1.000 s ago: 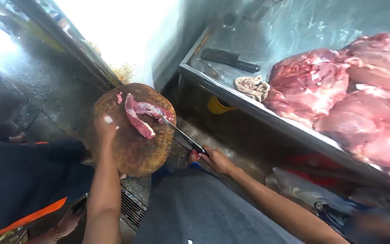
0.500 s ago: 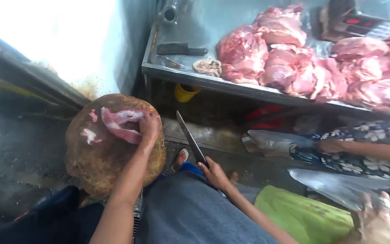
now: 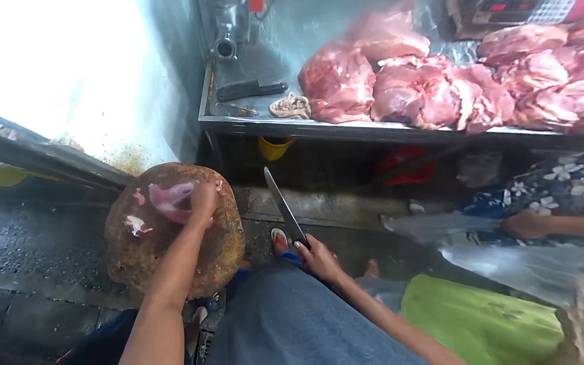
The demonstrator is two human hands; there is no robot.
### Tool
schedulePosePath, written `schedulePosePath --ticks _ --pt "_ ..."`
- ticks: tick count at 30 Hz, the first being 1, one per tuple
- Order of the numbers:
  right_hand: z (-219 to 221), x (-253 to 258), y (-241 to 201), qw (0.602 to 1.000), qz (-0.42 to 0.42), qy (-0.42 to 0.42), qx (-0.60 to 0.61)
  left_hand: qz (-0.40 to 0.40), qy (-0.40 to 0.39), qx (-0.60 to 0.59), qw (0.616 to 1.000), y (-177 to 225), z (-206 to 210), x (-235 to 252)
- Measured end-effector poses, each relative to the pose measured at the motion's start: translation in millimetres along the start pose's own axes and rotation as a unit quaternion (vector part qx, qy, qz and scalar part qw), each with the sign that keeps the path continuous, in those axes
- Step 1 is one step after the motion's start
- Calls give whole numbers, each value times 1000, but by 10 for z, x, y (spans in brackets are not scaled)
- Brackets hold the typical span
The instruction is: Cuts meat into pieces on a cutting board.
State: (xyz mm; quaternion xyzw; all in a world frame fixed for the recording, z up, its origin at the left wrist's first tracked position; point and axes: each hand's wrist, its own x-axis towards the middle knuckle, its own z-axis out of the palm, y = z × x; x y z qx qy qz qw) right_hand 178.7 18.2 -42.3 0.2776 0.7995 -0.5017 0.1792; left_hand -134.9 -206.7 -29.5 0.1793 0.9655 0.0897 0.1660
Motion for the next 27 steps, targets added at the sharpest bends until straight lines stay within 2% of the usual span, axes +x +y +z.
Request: schedulePosePath --ticks 2,5,9,11,13,15,17,21,23,24,27 --pt "-145 107 47 999 -13 -31 -33 -44 14 -66 997 -154 -276 -8" --pt "-398 312 76 995 -35 -64 -63 -75 78 -106 989 -296 -754 -45" --pt "-648 585 97 996 -39 -66 -44 -134 157 -130 970 -130 -1497 -329" --pt "-696 753 66 996 -35 -79 -33 -167 226 -188 941 -43 -1774 -554" --pt "-736 920 -5 992 -36 -108 -52 -210 293 -293 886 -49 -1813 -793" --pt "-771 1073 -95 984 -50 -150 -86 -233 336 -456 790 -86 -1555 -1044" --pt "-780 1225 -185 971 -74 -188 -131 -277 331 -579 692 -170 -1022 -1273" --pt "-723 1324 -408 938 -117 -246 -213 -436 266 -629 586 -536 255 -1600" --pt "-670 1257 -597 922 -132 -269 -246 -481 265 -613 568 -656 506 -1720" --pt "-623 1206 -674 914 -139 -275 -265 -491 261 -600 575 -710 571 -1771" --pt "-403 999 -922 883 -157 -285 -338 -502 218 -556 626 -844 714 -1939"
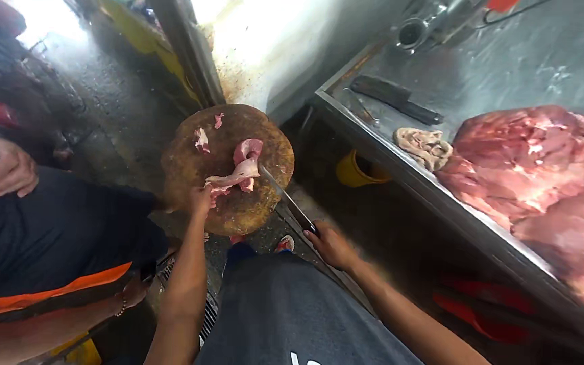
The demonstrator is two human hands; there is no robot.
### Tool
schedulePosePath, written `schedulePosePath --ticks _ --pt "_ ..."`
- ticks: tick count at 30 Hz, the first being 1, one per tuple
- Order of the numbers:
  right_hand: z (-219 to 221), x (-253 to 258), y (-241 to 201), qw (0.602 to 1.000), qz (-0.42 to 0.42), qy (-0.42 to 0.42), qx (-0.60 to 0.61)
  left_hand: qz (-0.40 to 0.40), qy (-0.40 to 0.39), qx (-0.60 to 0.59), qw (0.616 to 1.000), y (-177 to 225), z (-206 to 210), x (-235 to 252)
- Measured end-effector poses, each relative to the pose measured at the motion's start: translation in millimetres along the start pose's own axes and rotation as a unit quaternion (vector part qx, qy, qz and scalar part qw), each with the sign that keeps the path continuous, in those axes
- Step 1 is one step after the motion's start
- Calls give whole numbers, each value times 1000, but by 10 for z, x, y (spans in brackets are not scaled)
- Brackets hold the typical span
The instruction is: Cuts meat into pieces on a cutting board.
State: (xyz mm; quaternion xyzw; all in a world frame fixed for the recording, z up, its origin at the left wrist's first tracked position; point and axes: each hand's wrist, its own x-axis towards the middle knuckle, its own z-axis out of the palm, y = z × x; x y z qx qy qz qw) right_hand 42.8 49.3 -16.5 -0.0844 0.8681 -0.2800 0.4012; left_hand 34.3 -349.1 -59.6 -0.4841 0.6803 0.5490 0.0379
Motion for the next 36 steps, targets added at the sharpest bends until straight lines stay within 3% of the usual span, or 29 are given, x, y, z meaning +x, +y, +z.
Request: schedulePosePath --ticks 4,11,19,28,33,36 --pt "126 46 -605 996 3 -35 -81 25 -35 79 996 -49 -131 -113" --pt "309 244 -1314 975 30 -86 -202 64 -16 58 996 -236 -212 -167" --pt "302 473 -1531 961 57 -110 -245 73 -10 156 985 -138 -130 -104" --pt "588 1056 -1958 973 14 -118 -199 87 -22 60 994 -202 -148 -63" --pt "808 990 -1519 977 33 -104 -181 84 25 90 992 -200 -37 -140" --pt "777 673 -1087 974 65 -104 -188 55 46 7 997 -244 -86 -104"
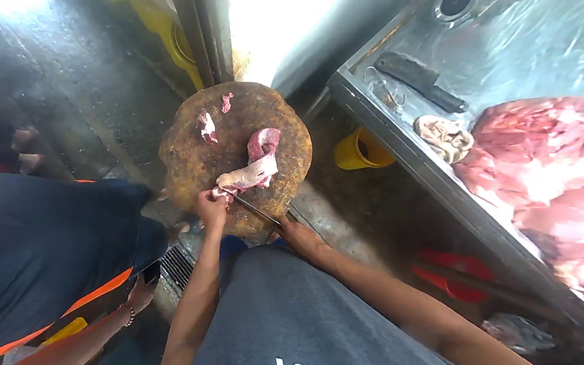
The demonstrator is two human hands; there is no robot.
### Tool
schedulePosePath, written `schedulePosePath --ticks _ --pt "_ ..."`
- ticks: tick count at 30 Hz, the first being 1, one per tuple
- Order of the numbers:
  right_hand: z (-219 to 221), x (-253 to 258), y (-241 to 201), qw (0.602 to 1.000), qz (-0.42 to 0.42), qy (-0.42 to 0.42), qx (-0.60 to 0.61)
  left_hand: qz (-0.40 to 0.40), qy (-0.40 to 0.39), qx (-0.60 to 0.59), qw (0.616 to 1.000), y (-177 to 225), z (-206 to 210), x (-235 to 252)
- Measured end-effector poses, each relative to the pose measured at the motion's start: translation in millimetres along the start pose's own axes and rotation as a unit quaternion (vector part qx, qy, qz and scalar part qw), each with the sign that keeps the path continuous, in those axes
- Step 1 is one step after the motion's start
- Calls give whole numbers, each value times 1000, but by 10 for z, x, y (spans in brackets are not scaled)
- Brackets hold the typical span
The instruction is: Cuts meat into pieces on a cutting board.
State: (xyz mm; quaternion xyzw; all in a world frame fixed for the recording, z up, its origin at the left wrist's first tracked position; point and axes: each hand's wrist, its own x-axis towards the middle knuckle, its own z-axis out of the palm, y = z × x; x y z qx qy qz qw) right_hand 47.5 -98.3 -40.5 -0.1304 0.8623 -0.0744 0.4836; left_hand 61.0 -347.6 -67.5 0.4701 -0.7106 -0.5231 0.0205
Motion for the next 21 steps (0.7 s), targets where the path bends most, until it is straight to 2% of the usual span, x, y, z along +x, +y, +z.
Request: schedulePosePath --ticks 3,5,6,7,9,11,12,14,17,21 --pt "-59 -272 267 999 25 -17 -19 -21 -9 -163 986 12 -180 87" --pt "-145 -400 439 999 10 -25 -19 -7 -24 -263 964 176 -323 212" --pt "-165 -438 555 1000 -5 -23 -9 6 -39 -273 961 298 -383 328" --pt "-176 -473 674 1000 -24 -15 6 26 -58 -239 969 436 -432 473" --pt "-144 -565 857 998 -54 14 40 88 -68 -30 993 750 -480 777" --pt "-71 -647 937 995 -52 51 75 169 -52 189 966 974 -434 1029" --pt "-44 -671 949 992 -45 73 95 218 -46 243 944 1008 -347 1120" --pt "54 -707 934 983 -25 113 144 293 -35 294 909 902 -66 1198" --pt "252 -738 839 964 28 146 221 363 0 304 881 701 330 1248" --pt "563 -845 693 935 81 165 304 399 -5 341 851 974 424 1504"
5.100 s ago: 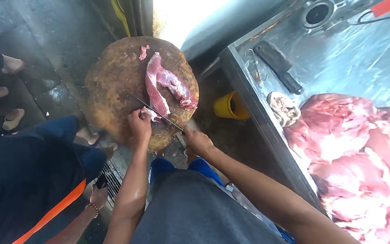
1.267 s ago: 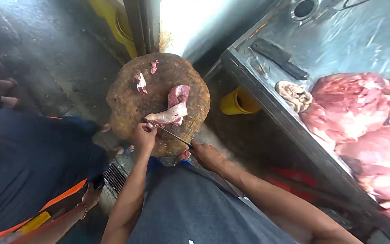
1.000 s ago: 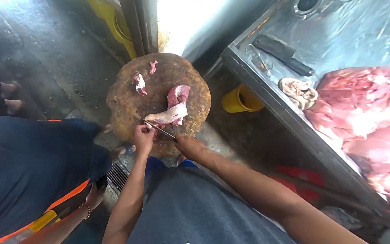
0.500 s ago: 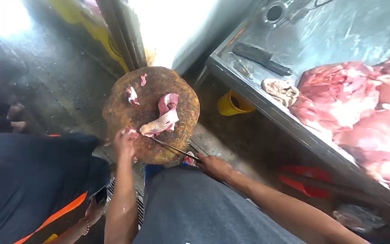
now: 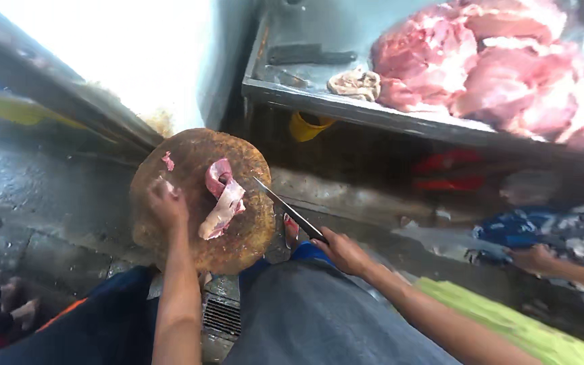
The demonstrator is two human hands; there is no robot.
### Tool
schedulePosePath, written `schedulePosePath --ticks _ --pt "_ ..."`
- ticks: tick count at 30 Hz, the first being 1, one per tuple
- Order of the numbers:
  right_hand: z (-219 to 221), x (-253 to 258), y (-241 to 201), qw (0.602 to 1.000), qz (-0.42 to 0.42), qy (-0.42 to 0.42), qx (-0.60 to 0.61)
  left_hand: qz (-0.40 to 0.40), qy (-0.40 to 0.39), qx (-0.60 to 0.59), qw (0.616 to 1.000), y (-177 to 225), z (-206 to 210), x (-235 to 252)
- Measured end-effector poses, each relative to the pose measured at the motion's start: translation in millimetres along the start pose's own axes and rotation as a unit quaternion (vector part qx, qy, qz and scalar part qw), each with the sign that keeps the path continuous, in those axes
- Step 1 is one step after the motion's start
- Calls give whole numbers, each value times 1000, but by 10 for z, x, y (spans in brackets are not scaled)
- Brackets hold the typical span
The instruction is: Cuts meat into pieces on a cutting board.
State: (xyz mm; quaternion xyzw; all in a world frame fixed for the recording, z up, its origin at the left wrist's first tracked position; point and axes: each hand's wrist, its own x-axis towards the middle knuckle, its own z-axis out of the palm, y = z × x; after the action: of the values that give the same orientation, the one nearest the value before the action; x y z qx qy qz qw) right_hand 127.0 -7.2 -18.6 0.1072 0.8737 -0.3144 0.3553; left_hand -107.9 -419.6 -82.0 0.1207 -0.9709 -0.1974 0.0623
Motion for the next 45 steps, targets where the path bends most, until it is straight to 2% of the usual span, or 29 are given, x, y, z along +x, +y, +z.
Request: schedulePosePath --ticks 3,5,7,9,11,12,14,16,19,24,27,30,32,34,40,42,45 --pt "180 -104 71 999 25 29 36 56 -38 51 996 -146 -95 305" --pt "295 -154 116 997 33 44 62 58 -54 43 996 -86 -266 259" --pt "389 -146 161 994 32 57 82 54 -83 7 995 149 -481 -3" --pt "419 -124 156 994 34 56 92 68 -166 -24 983 433 -590 -447" --pt "341 -57 94 993 35 56 95 85 -257 -19 963 716 -461 -855" --pt "298 -15 70 993 31 58 98 94 -276 3 956 806 -334 -995" --pt "224 96 55 993 20 57 106 78 -276 19 958 935 -237 -1031" --pt "124 230 72 992 3 54 111 10 -284 -16 959 1144 -494 -834" --pt "-157 528 129 994 -44 42 96 -49 -248 -71 965 1523 -1172 -533" --pt "-784 947 241 994 -109 -19 19 -17 -133 -52 990 1937 -2138 -169" --pt "-1178 1162 276 991 -129 -45 9 -24 -77 -18 997 2208 -2531 -137" --pt "-1426 1336 309 989 -126 -69 20 -32 -33 -39 998 2313 -2725 -396" --pt "-1527 1421 288 989 -122 -83 25 -38 -39 -61 997 2259 -2707 -647" --pt "-1586 1469 237 988 -125 -90 18 -42 -95 -71 992 2026 -2475 -868" --pt "-1444 1375 -68 986 -142 -67 -64 -24 -309 24 950 893 -1235 -1340" --pt "-1363 1243 -285 979 -154 -76 -109 -5 -339 23 941 723 -1077 -1463" --pt "-1123 972 -660 971 -154 -104 -151 26 -373 52 926 618 -1067 -1570"
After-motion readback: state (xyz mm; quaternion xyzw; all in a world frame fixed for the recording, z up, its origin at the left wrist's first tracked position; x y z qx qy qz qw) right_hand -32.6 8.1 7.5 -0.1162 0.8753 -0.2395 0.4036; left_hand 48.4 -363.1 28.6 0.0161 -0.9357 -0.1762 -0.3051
